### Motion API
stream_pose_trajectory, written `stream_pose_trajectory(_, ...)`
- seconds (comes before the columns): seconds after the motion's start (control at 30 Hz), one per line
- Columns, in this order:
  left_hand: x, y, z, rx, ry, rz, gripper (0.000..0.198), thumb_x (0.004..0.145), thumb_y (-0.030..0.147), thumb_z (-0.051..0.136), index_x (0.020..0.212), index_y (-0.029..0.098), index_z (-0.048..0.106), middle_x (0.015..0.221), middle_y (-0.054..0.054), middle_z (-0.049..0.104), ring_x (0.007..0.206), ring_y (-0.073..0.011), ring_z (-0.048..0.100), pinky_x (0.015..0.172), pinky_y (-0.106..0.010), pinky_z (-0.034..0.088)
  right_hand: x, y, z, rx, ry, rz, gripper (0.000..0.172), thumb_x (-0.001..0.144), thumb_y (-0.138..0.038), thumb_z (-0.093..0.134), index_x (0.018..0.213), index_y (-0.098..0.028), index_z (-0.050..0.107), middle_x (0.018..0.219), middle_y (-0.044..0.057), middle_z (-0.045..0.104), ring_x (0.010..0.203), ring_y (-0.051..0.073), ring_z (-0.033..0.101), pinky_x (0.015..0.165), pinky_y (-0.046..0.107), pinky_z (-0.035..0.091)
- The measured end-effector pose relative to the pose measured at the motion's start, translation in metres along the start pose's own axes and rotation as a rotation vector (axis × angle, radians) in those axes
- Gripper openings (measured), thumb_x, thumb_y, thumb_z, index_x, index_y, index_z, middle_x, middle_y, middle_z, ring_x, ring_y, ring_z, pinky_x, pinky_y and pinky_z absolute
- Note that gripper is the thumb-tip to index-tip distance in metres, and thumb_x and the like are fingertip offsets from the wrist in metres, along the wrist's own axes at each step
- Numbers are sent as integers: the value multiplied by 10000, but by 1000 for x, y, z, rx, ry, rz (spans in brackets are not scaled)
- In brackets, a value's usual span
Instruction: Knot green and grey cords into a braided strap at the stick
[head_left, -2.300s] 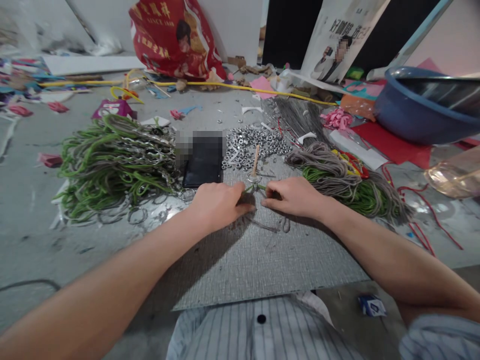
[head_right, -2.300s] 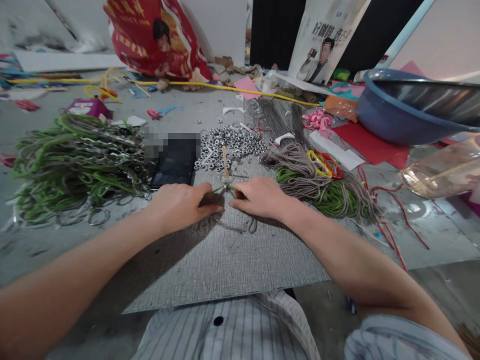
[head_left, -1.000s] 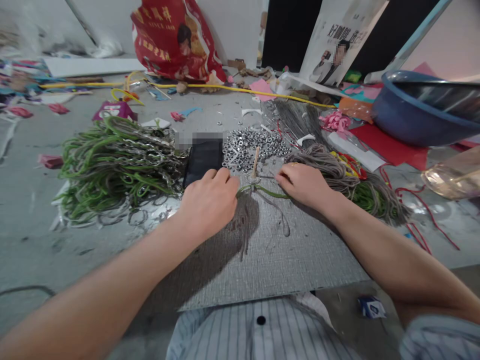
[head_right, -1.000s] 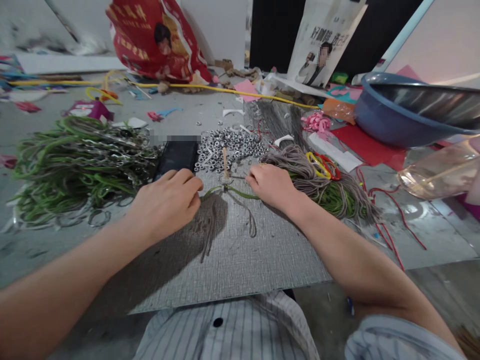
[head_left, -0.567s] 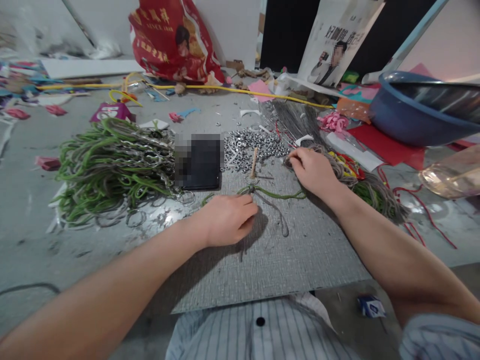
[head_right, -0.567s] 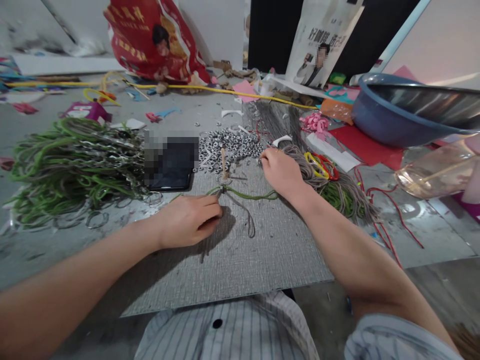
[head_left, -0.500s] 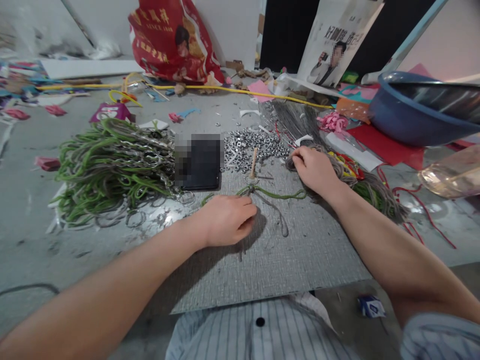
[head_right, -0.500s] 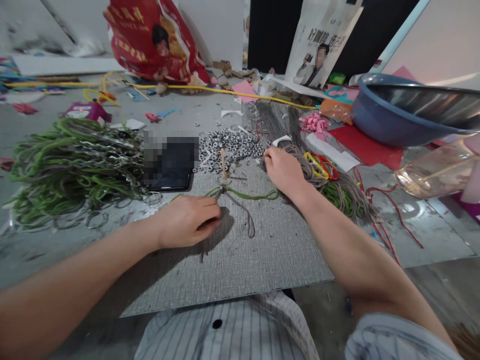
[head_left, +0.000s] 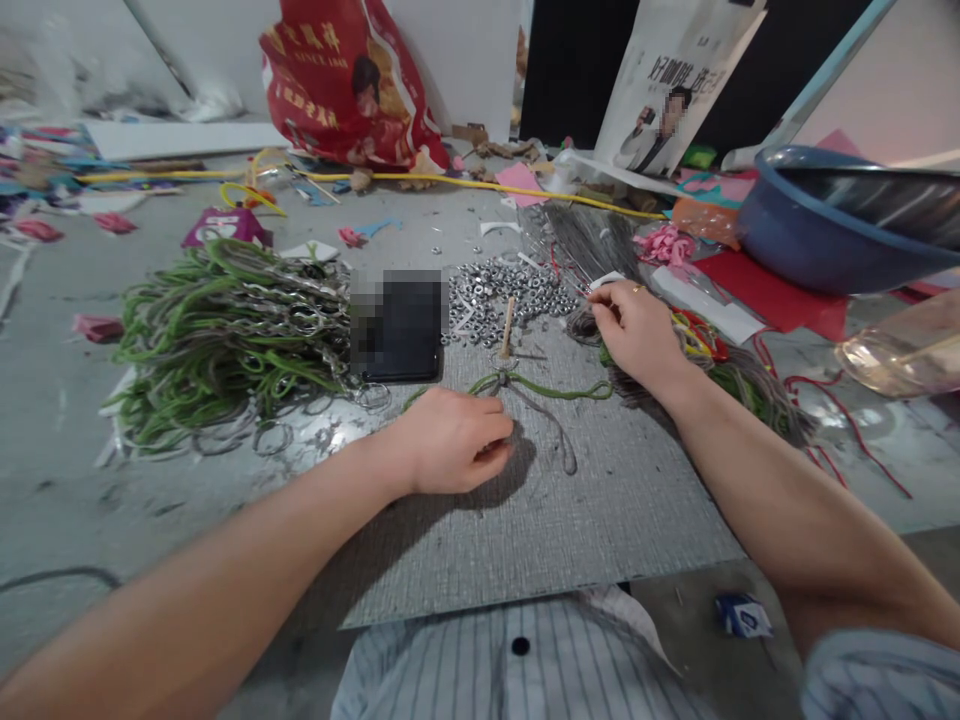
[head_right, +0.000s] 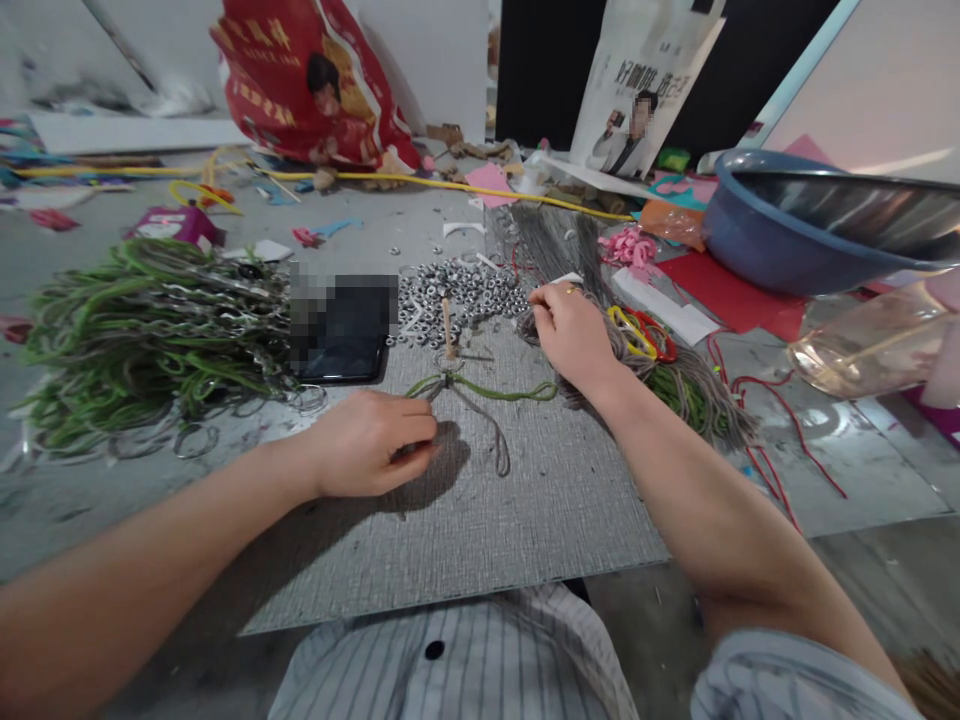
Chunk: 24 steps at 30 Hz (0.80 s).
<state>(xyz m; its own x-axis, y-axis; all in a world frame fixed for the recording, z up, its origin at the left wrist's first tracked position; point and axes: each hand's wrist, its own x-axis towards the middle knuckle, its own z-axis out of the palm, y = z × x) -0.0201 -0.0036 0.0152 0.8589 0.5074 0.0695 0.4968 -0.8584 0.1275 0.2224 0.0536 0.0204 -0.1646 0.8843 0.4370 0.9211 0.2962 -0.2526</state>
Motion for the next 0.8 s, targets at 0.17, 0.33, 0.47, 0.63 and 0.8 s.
stream_pose_trajectory(0.17,1,-1,0,19,93,-8,267,815,270,382,626,167,540,609,6,555,534,-107,512,468,-234,313,-1,1,3,-112,-17,-70,272,802,-175,411,970,-152,623,973,124,590,952,251,515,815,384,394)
stream_pose_trajectory(0.33,0,-3,0,32,101,-26,286,830,277,365,634,166,542,600,5,553,537,-112,518,472,-237,324,-3,3,5,-248,-40,-102,280,817,-205,419,982,-158,640,1005,128,586,957,280,496,800,416,379)
stream_pose_trajectory(0.47,0,-3,0,24,87,-44,304,840,294,355,636,166,540,596,3,551,546,-116,522,480,-237,335,-4,-1,7,-200,-57,-145,277,833,-208,401,968,-160,638,976,115,614,948,262,515,810,397,386)
stream_pose_trajectory(0.63,-1,-4,0,15,103,-88,305,845,311,349,651,166,534,607,2,557,540,-113,520,490,-236,343,-11,-13,13,-52,-161,-330,265,840,-211,401,977,-144,618,938,101,630,878,214,555,789,345,417)
stream_pose_trajectory(0.8,-1,-6,2,8,154,-134,256,838,296,362,708,164,539,619,5,571,528,-111,522,483,-230,340,-18,-25,19,36,-232,-441,273,851,-204,394,1001,-121,607,948,109,629,908,205,556,815,341,432)
